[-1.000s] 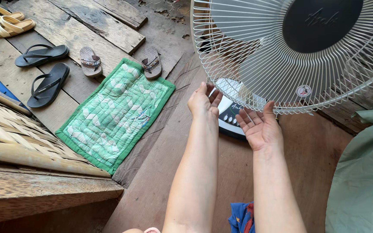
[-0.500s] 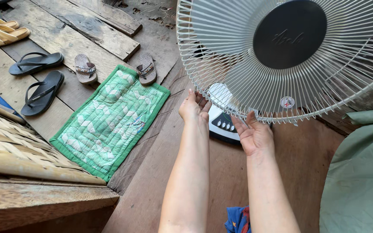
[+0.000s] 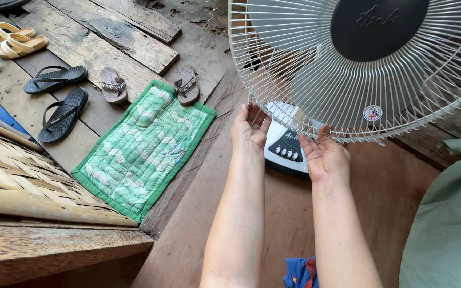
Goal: The person wipes the fan blades and base with a blue cloth, then attaches the front wire cage to the fan. They align the cage, press it into place, and secure the bottom clip to complete the assembly.
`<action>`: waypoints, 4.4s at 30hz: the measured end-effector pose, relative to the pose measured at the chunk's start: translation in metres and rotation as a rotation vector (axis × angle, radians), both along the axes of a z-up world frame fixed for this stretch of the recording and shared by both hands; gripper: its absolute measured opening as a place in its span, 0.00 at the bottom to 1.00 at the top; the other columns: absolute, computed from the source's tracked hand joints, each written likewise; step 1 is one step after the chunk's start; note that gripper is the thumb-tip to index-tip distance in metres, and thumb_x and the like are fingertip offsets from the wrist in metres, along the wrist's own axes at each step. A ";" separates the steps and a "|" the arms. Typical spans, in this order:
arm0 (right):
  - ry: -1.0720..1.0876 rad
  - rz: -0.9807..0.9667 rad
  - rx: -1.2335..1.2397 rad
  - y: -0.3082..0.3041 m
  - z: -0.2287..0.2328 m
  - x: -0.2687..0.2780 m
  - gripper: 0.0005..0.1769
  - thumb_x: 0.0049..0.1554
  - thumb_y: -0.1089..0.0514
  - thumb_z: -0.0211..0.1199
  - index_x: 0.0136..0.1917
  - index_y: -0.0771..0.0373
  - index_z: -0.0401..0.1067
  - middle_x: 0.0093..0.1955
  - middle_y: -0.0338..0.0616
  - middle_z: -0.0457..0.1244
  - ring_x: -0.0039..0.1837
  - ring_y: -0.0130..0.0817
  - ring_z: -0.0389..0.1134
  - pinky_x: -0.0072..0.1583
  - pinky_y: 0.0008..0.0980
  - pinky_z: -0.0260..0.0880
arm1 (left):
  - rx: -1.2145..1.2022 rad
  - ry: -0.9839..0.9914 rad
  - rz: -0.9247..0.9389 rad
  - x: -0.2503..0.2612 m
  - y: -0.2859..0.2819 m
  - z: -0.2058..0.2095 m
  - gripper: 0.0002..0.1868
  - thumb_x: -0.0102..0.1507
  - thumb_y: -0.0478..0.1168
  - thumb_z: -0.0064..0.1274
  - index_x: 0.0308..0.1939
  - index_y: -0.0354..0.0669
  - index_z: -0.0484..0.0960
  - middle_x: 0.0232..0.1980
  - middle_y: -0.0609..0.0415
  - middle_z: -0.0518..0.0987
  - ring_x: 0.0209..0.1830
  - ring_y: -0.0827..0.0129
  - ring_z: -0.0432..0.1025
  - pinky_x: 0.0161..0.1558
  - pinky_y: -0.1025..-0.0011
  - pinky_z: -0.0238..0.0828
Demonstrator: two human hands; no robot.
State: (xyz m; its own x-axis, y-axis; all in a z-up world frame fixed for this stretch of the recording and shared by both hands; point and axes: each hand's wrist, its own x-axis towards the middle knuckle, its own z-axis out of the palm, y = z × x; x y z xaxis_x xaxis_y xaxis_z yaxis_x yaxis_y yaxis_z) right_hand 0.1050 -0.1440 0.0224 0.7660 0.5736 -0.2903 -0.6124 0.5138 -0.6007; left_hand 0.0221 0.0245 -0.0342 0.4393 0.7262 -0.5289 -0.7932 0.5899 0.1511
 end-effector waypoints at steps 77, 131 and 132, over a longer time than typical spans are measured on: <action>-0.248 -0.108 -0.027 -0.064 0.011 -0.001 0.65 0.46 0.35 0.75 0.83 0.58 0.41 0.86 0.47 0.37 0.85 0.56 0.37 0.73 0.79 0.41 | 0.470 0.613 0.130 0.014 -0.108 0.072 0.78 0.46 0.78 0.59 0.80 0.40 0.30 0.82 0.41 0.37 0.84 0.49 0.34 0.76 0.49 0.37; -0.122 0.047 -0.026 -0.001 -0.020 -0.039 0.56 0.41 0.49 0.79 0.73 0.68 0.53 0.72 0.55 0.60 0.73 0.64 0.62 0.68 0.59 0.64 | 0.626 0.989 0.212 0.001 -0.079 0.030 0.60 0.43 0.83 0.55 0.55 0.32 0.70 0.47 0.44 0.77 0.46 0.64 0.74 0.49 0.66 0.75; -0.128 0.049 -0.023 -0.001 -0.021 -0.040 0.56 0.40 0.49 0.79 0.74 0.67 0.53 0.71 0.55 0.60 0.73 0.64 0.62 0.68 0.59 0.64 | 0.620 0.982 0.206 0.001 -0.078 0.029 0.60 0.42 0.83 0.55 0.55 0.32 0.70 0.46 0.44 0.77 0.45 0.64 0.74 0.48 0.67 0.75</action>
State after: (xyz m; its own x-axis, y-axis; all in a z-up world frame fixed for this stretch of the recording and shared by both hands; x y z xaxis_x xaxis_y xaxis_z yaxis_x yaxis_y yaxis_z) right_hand 0.0648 -0.1451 0.0013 0.7691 0.6053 -0.2053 -0.5539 0.4709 -0.6866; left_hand 0.0228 -0.0540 -0.0057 -0.1155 0.9875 -0.1069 -0.2490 0.0753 0.9656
